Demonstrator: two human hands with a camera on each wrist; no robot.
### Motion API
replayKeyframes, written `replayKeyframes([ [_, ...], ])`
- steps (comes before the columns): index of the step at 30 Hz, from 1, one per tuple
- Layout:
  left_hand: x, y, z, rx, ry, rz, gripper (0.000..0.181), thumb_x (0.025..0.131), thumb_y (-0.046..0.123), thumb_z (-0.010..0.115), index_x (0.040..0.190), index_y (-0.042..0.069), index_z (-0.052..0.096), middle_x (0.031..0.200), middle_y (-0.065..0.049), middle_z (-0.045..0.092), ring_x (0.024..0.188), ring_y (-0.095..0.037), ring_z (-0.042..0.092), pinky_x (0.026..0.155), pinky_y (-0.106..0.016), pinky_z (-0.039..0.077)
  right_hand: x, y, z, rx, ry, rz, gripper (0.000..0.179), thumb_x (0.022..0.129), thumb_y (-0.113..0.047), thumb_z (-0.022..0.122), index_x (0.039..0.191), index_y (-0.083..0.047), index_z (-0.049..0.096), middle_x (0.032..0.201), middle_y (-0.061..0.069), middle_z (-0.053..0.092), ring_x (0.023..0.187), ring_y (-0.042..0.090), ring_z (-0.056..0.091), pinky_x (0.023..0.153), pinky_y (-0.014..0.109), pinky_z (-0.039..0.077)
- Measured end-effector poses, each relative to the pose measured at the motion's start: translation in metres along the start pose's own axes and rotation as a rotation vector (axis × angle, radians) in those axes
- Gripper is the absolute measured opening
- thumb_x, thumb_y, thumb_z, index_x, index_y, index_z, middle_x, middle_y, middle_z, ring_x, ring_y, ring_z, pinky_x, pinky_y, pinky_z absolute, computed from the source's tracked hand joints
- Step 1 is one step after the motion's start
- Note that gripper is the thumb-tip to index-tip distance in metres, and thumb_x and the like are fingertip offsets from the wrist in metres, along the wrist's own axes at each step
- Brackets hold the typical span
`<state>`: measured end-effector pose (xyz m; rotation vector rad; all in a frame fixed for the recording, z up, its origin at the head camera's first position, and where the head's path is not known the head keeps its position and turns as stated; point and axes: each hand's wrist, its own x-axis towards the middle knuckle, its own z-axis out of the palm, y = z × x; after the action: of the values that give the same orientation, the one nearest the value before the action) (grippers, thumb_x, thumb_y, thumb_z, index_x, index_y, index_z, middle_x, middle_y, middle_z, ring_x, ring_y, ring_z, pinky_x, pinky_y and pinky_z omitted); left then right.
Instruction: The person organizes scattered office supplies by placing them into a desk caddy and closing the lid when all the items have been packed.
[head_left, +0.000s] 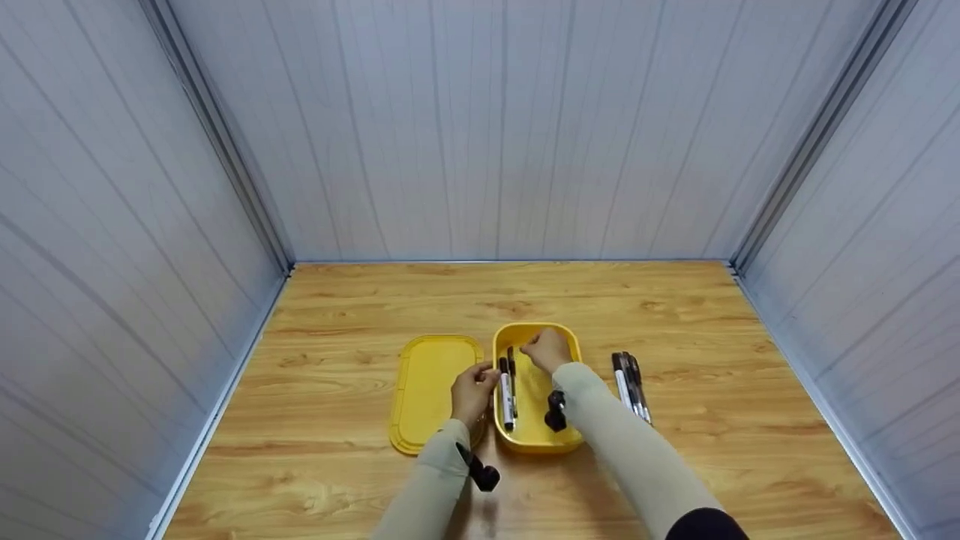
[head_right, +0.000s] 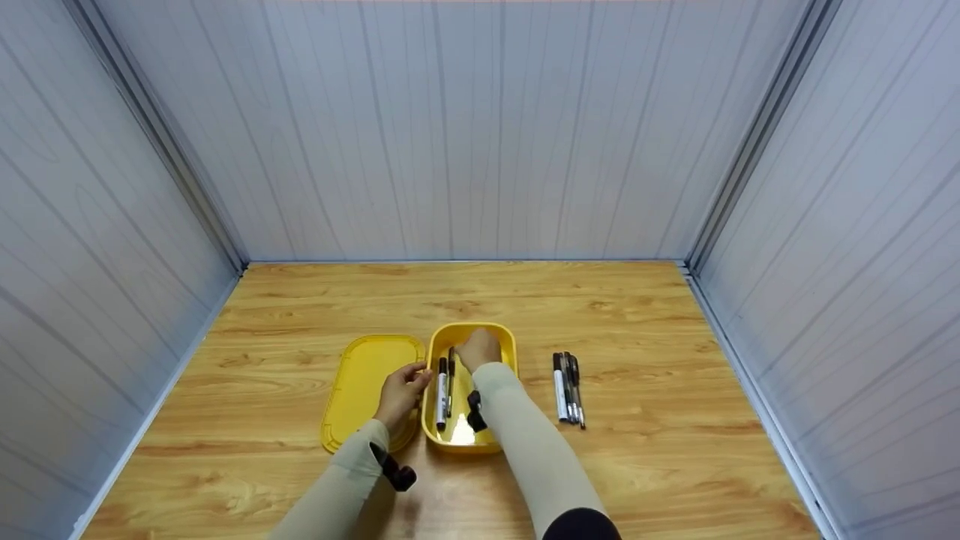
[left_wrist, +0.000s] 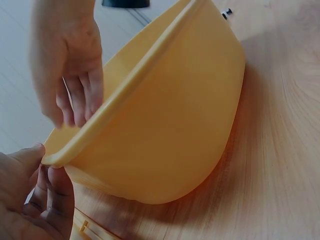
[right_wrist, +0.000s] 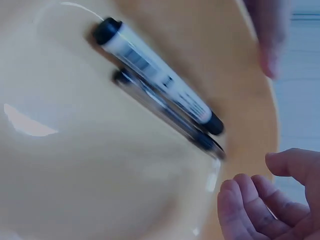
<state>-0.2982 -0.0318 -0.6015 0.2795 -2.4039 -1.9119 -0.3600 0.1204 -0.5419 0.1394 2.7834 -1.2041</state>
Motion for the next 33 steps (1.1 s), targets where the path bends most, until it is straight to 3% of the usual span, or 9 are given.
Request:
replayKeyframes([
  [7, 0.002, 0.001, -0.001, 0.012, 0.017, 0.015, 0.027, 0.093, 0.016, 0.066, 0.116, 0.003, 0.07, 0.088, -0.005, 0.065, 0.072, -0.011, 0.055, 0.061, -0.023, 0.047, 0.006, -0.004, -0.043, 0.114, 0.037, 0.024, 0.013, 0.09, -0.011, 0.068, 0.097, -0.001, 0.071, 0.093, 0.014, 0.07, 0.07, 0.016, 0.061, 0.066, 0.031, 0.054],
  [10, 0.003, 0.001, -0.001, 0.006, 0.018, 0.012, 0.027, 0.094, 0.015, 0.066, 0.118, 0.003, 0.07, 0.087, -0.005, 0.065, 0.07, -0.011, 0.055, 0.06, -0.023, 0.047, 0.01, 0.004, -0.063, 0.086, 0.073, 0.015, 0.018, 0.091, -0.013, 0.066, 0.101, 0.0, 0.071, 0.102, 0.017, 0.069, 0.084, 0.024, 0.064, 0.077, 0.038, 0.054],
  [13, 0.003, 0.0, -0.001, 0.007, 0.019, 0.001, 0.027, 0.094, 0.015, 0.065, 0.118, 0.003, 0.07, 0.088, -0.005, 0.064, 0.071, -0.011, 0.055, 0.061, -0.023, 0.047, 0.014, 0.025, -0.083, 0.038, 0.122, 0.002, 0.022, 0.09, -0.014, 0.065, 0.102, 0.003, 0.07, 0.104, 0.02, 0.069, 0.092, 0.03, 0.064, 0.082, 0.043, 0.054],
  [17, 0.001, 0.0, -0.001, 0.029, 0.029, -0.007, 0.027, 0.094, 0.016, 0.066, 0.117, 0.004, 0.07, 0.089, -0.005, 0.065, 0.076, -0.013, 0.055, 0.065, -0.024, 0.047, 0.016, 0.067, -0.109, -0.024, 0.154, 0.019, 0.024, 0.091, -0.016, 0.064, 0.097, 0.006, 0.071, 0.086, 0.016, 0.07, 0.074, 0.025, 0.063, 0.073, 0.04, 0.054],
  [21, 0.0, 0.0, -0.001, 0.032, 0.04, 0.018, 0.027, 0.093, 0.015, 0.066, 0.117, 0.003, 0.07, 0.09, -0.006, 0.066, 0.078, -0.014, 0.056, 0.068, -0.026, 0.047, 0.015, 0.104, -0.129, 0.012, 0.12, 0.129, 0.022, 0.091, -0.017, 0.061, 0.079, 0.0, 0.069, 0.061, 0.001, 0.061, 0.053, 0.011, 0.053, 0.057, 0.028, 0.046],
  [26, -0.001, 0.002, -0.002, 0.022, 0.028, 0.027, 0.028, 0.094, 0.014, 0.066, 0.118, 0.003, 0.07, 0.091, -0.006, 0.065, 0.079, -0.015, 0.056, 0.069, -0.026, 0.048, 0.007, 0.137, -0.136, 0.014, 0.068, 0.251, 0.021, 0.089, -0.015, 0.063, 0.078, 0.002, 0.068, 0.057, -0.001, 0.054, 0.051, 0.011, 0.05, 0.051, 0.024, 0.043],
  [33, 0.0, -0.002, 0.002, 0.003, 0.014, 0.02, 0.028, 0.094, 0.015, 0.066, 0.118, 0.002, 0.07, 0.089, -0.005, 0.066, 0.078, -0.013, 0.057, 0.068, -0.026, 0.048, -0.003, 0.158, -0.126, 0.0, 0.033, 0.307, 0.02, 0.083, -0.011, 0.072, 0.088, 0.008, 0.068, 0.065, 0.003, 0.058, 0.06, 0.016, 0.054, 0.053, 0.026, 0.046],
])
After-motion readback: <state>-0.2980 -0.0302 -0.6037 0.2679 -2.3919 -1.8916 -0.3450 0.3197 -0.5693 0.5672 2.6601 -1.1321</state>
